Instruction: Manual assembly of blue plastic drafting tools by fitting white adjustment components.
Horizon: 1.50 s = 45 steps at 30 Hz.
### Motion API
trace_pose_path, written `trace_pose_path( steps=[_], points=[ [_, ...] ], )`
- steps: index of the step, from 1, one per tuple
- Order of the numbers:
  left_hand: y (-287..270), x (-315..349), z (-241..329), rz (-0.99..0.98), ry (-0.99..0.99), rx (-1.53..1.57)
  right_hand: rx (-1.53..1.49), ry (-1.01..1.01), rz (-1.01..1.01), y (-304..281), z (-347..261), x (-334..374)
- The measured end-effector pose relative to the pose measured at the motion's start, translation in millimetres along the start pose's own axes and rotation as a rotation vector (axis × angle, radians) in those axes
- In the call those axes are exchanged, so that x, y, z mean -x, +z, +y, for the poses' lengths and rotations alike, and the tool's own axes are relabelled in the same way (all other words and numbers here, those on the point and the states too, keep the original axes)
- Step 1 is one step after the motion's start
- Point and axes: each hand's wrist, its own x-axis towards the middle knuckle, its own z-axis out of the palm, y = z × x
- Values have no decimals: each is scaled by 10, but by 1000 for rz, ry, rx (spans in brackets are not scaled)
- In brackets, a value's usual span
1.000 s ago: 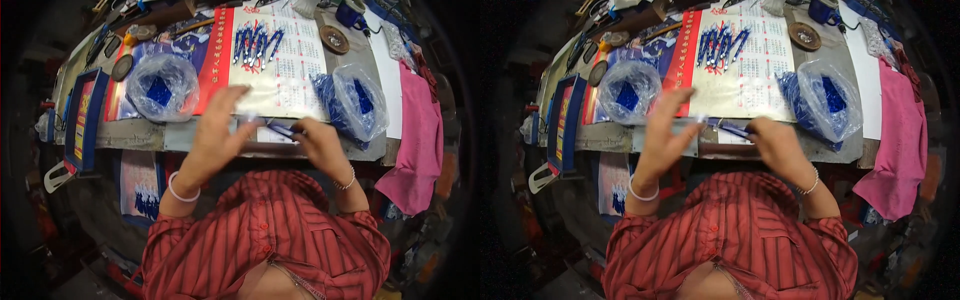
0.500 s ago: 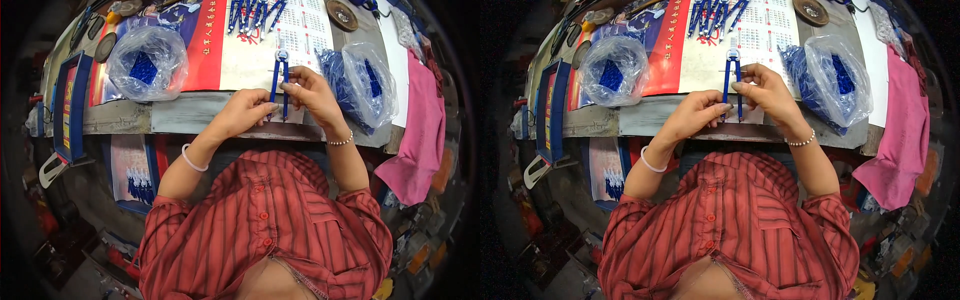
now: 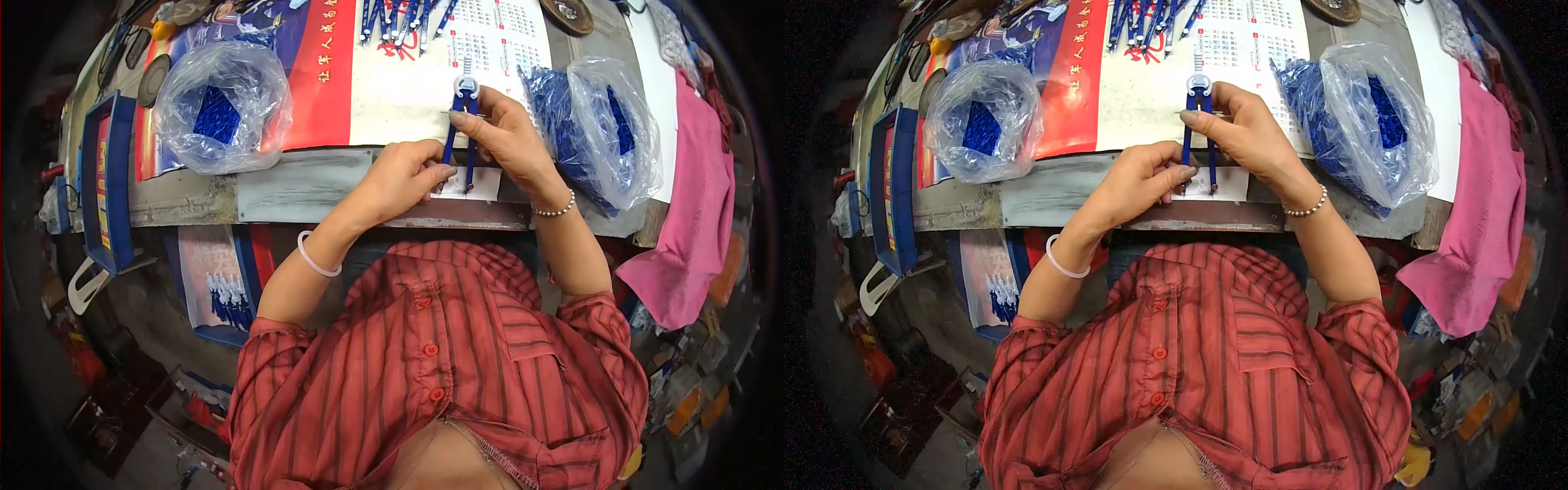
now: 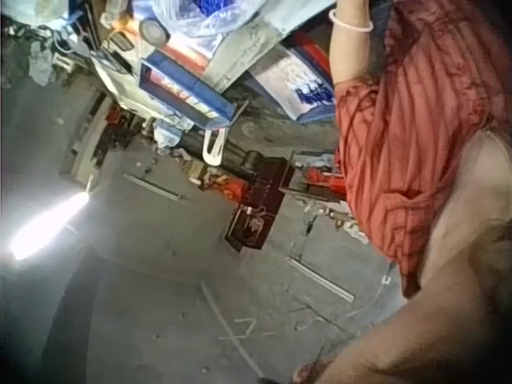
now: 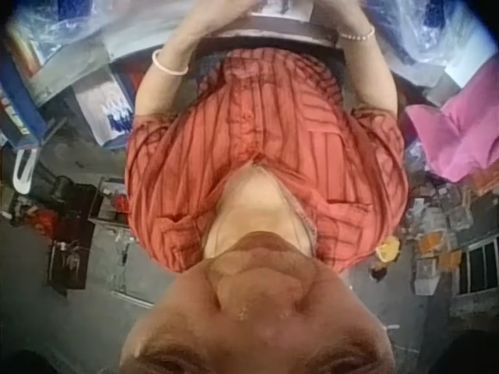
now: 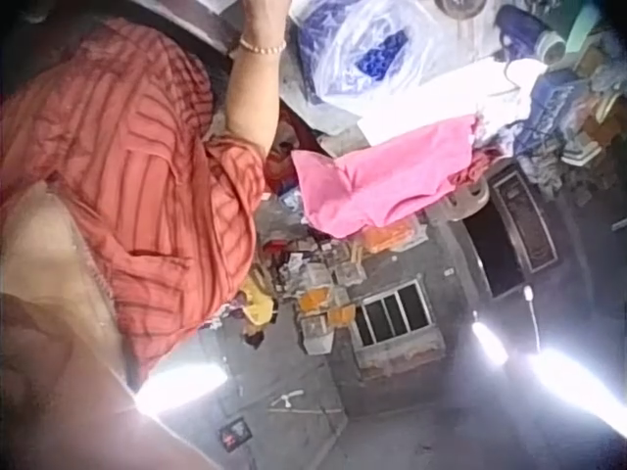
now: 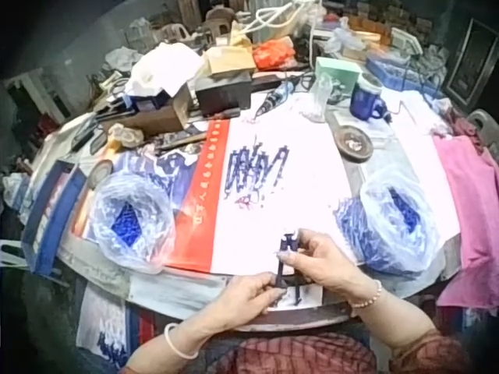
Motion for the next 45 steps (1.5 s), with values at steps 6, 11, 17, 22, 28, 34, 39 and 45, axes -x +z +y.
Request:
trace_pose_path(
  steps=[6,11,17,22,28,34,39,45],
  points=[
    [20,-4,-3,33,31,3,-65,114,-51,-89,56,-38],
    [43,4,3,80,67,-9,21,-11,-32,-45,25,-31],
    [53,19,7,111,97,21,-80,111,-65,-93,78,-44],
    [56,14,-7,118,96,3,-26,-4,-84,-80,97,-50],
    [54,14,-4,127,106,-27,-77,48,-69,-69,69,-30],
    [51,17,10,128,115,-57,-48,47,-59,-77,110,-44],
    [54,18,11,128,122,-43,-56,54,-55,-70,110,-40],
    [42,16,1,92,86,-83,-29,4,-31,-41,65,-32]
  ],
)
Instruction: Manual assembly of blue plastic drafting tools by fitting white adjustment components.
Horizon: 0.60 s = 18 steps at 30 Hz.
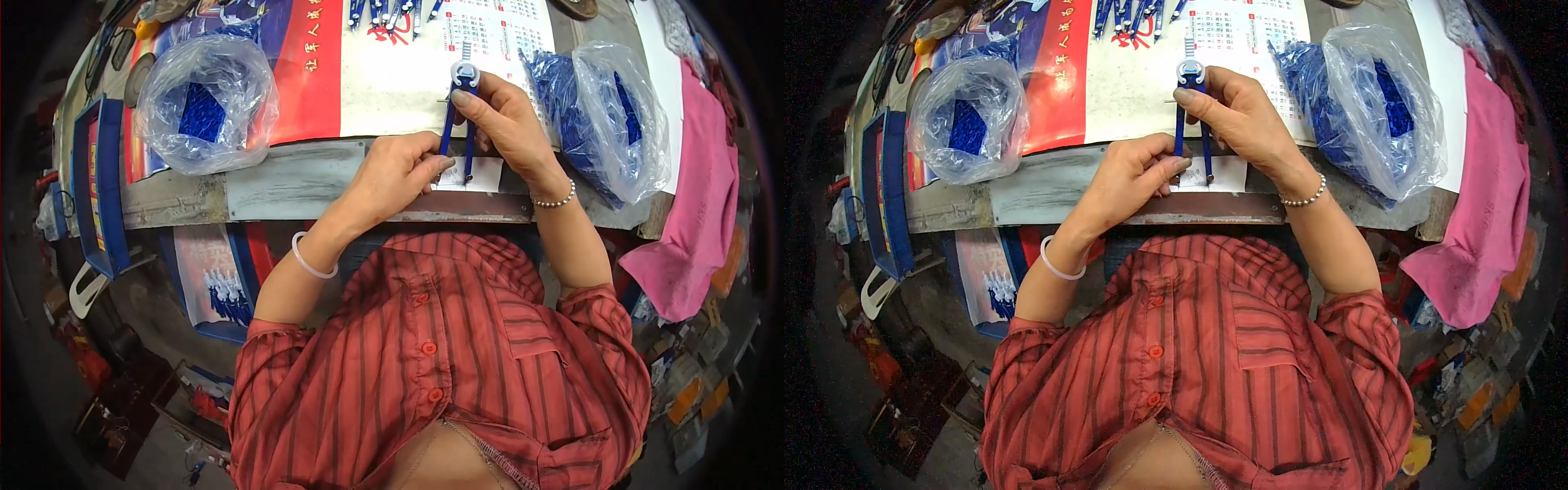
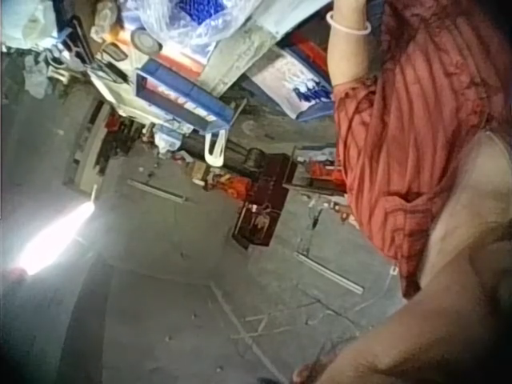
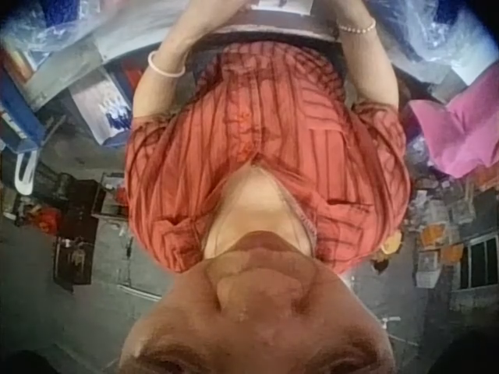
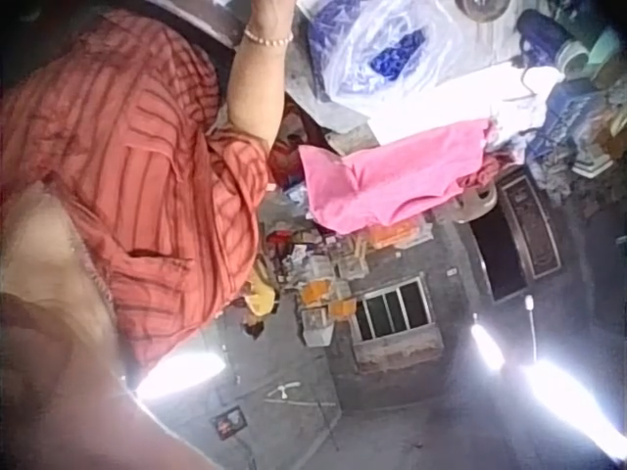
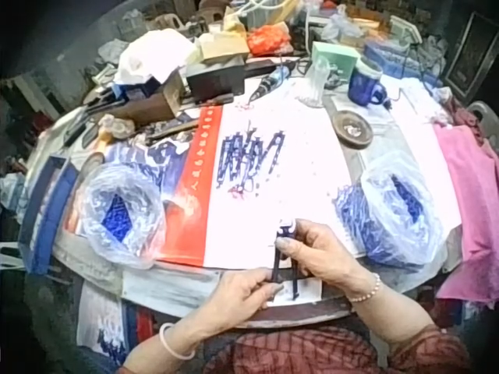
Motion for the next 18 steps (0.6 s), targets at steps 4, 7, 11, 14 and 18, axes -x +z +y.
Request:
trace_pose_path(
  steps=[4,7,11,14,18],
  points=[
    [26,-5,-18,52,28,30,-5,6,-4,-2,11,-7],
    [18,-8,-5,48,36,21,-5,10,0,-8,37,-13],
    [20,-2,4,49,28,48,-9,1,5,-5,39,-11],
    [26,1,2,56,35,42,-13,-2,5,-6,41,-10],
    [32,6,-4,60,47,28,0,-17,7,-4,49,-5]
  ],
)
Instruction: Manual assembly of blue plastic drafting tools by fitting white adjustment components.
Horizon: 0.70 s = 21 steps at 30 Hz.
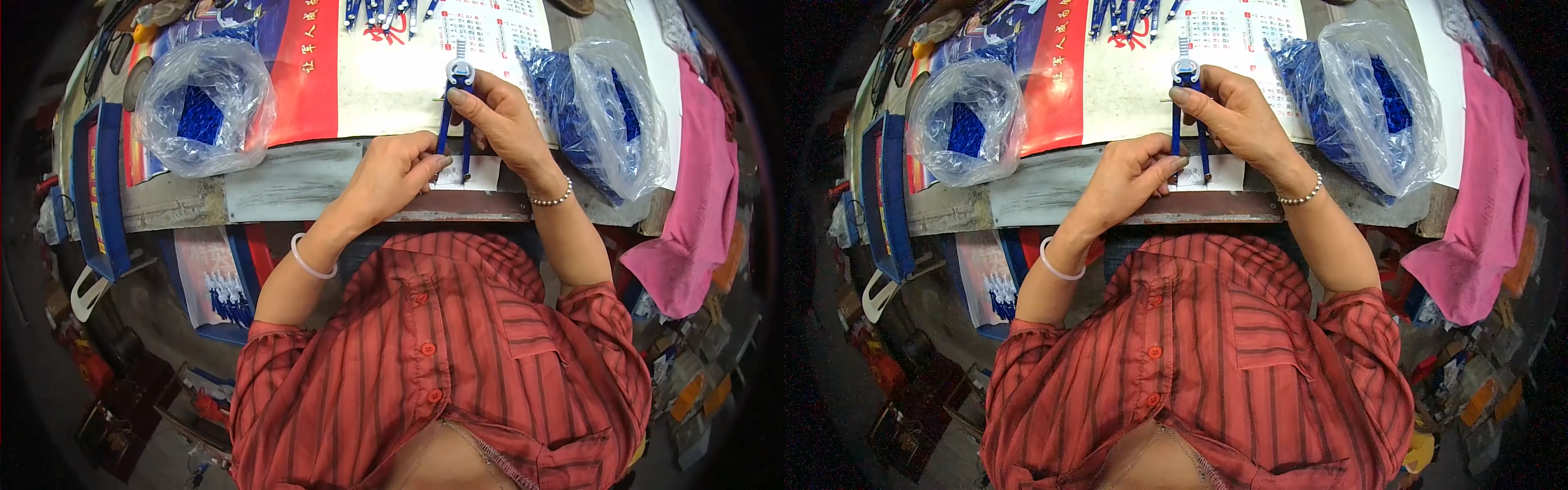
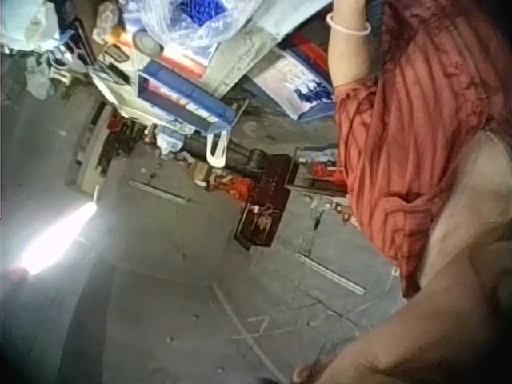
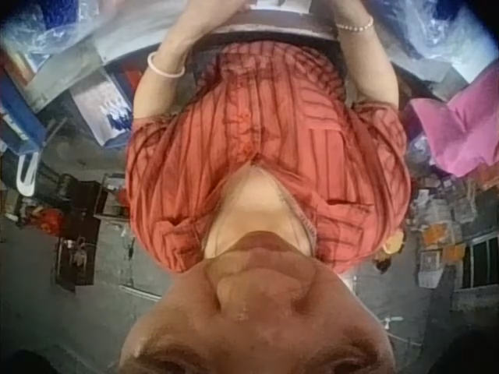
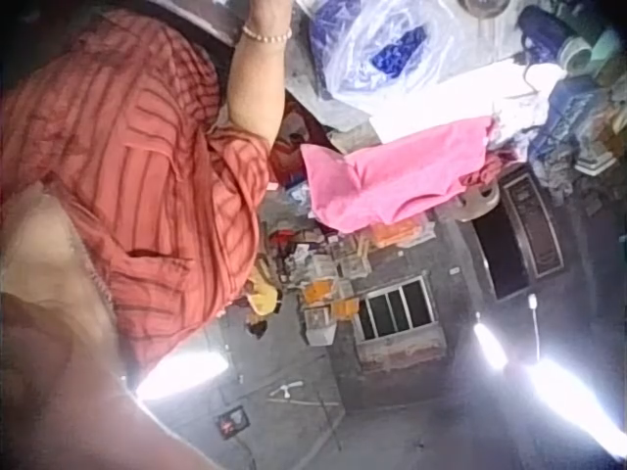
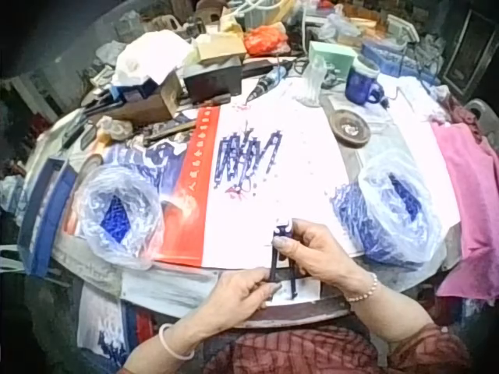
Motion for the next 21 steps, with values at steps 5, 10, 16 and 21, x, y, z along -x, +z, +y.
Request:
trace_pose_path(
  steps=[5,10,16,21],
  points=[
    [-5,-2,-7,-9,2,2,17,-8,8,13,1,-1],
    [-8,-3,-1,-7,10,-5,21,-23,-4,6,-15,-4],
    [-8,-3,-11,-6,13,-14,21,-35,-9,0,18,-12],
    [8,7,-36,8,21,2,40,-74,-9,11,32,-7]
  ],
)
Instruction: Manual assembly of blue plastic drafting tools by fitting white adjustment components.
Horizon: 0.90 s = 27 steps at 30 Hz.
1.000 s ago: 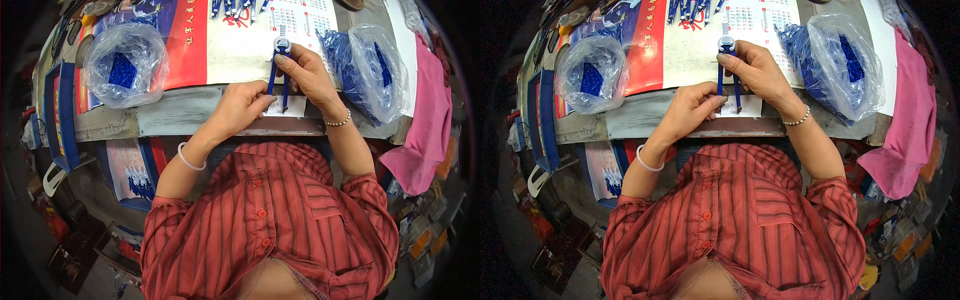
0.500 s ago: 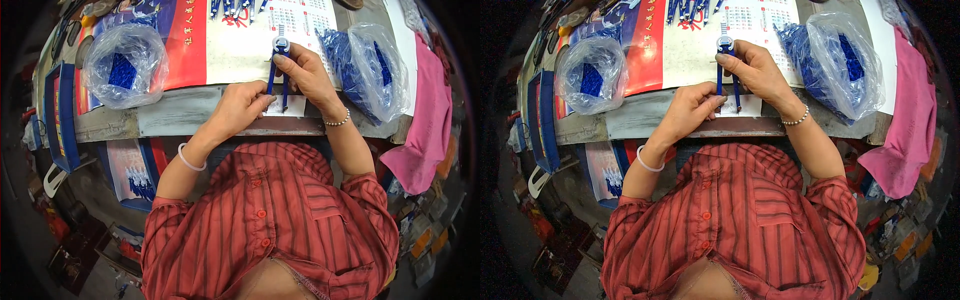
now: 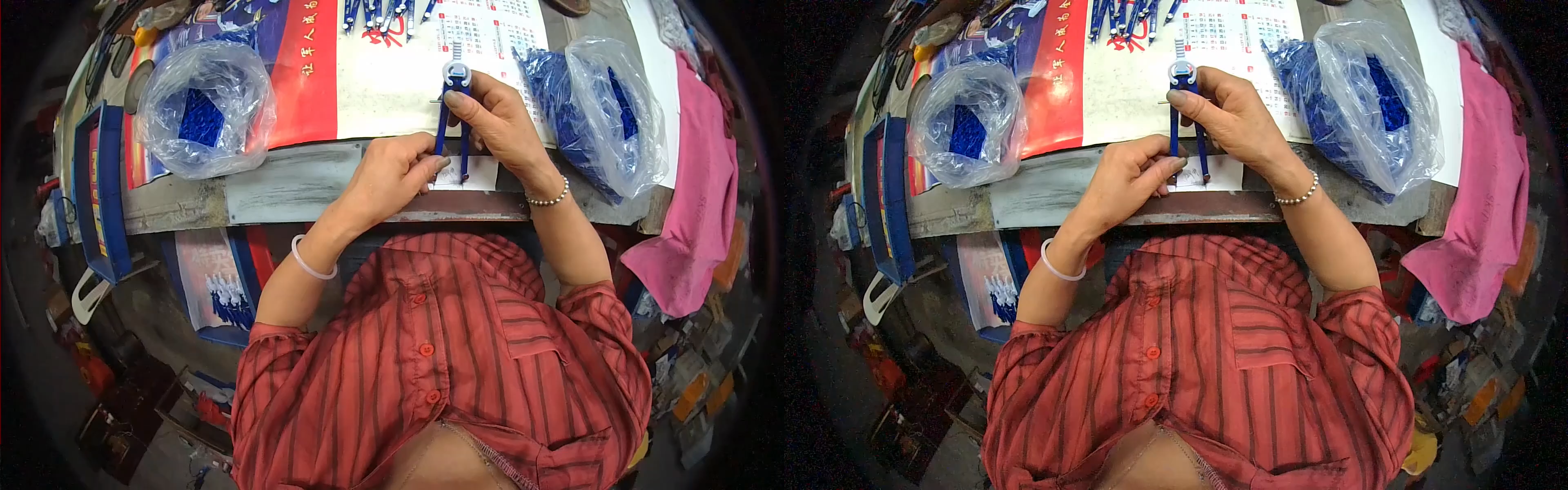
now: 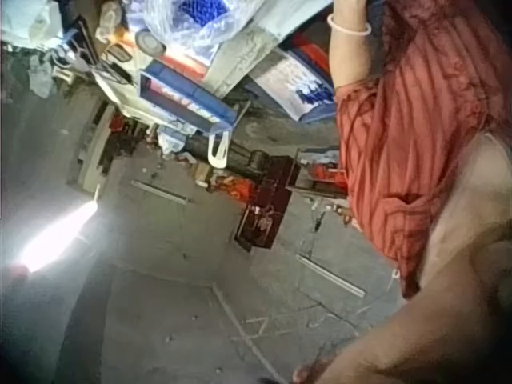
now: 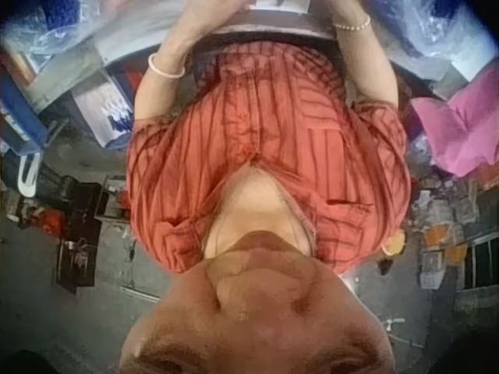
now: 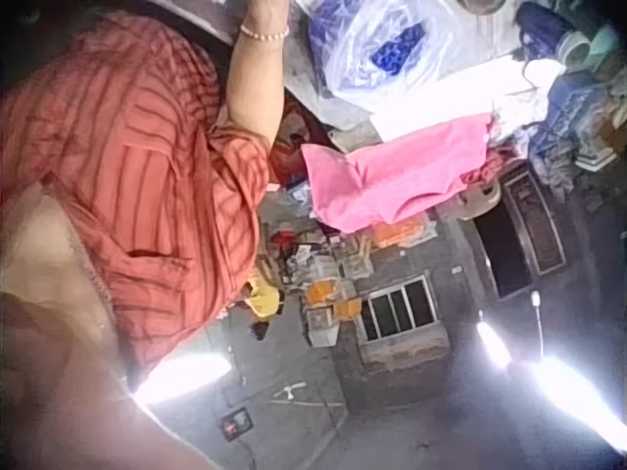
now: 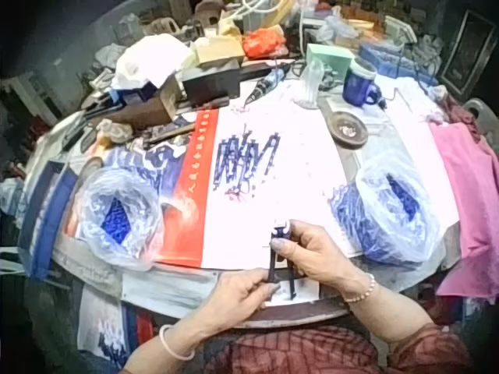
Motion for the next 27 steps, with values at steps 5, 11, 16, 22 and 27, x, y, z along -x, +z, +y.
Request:
trace_pose_path(
  steps=[5,11,16,22,27],
  points=[
    [1,5,15,-7,-2,21,-7,-78,0,15,5,2],
    [2,7,-5,-3,19,17,-15,-90,9,30,-15,11],
    [3,7,-2,-1,34,9,-3,-112,13,20,-14,15],
    [-6,46,25,-2,34,13,58,-75,52,-7,-113,90],
    [-21,334,309,-115,-99,157,-69,146,-6,-45,-309,591]
  ],
)
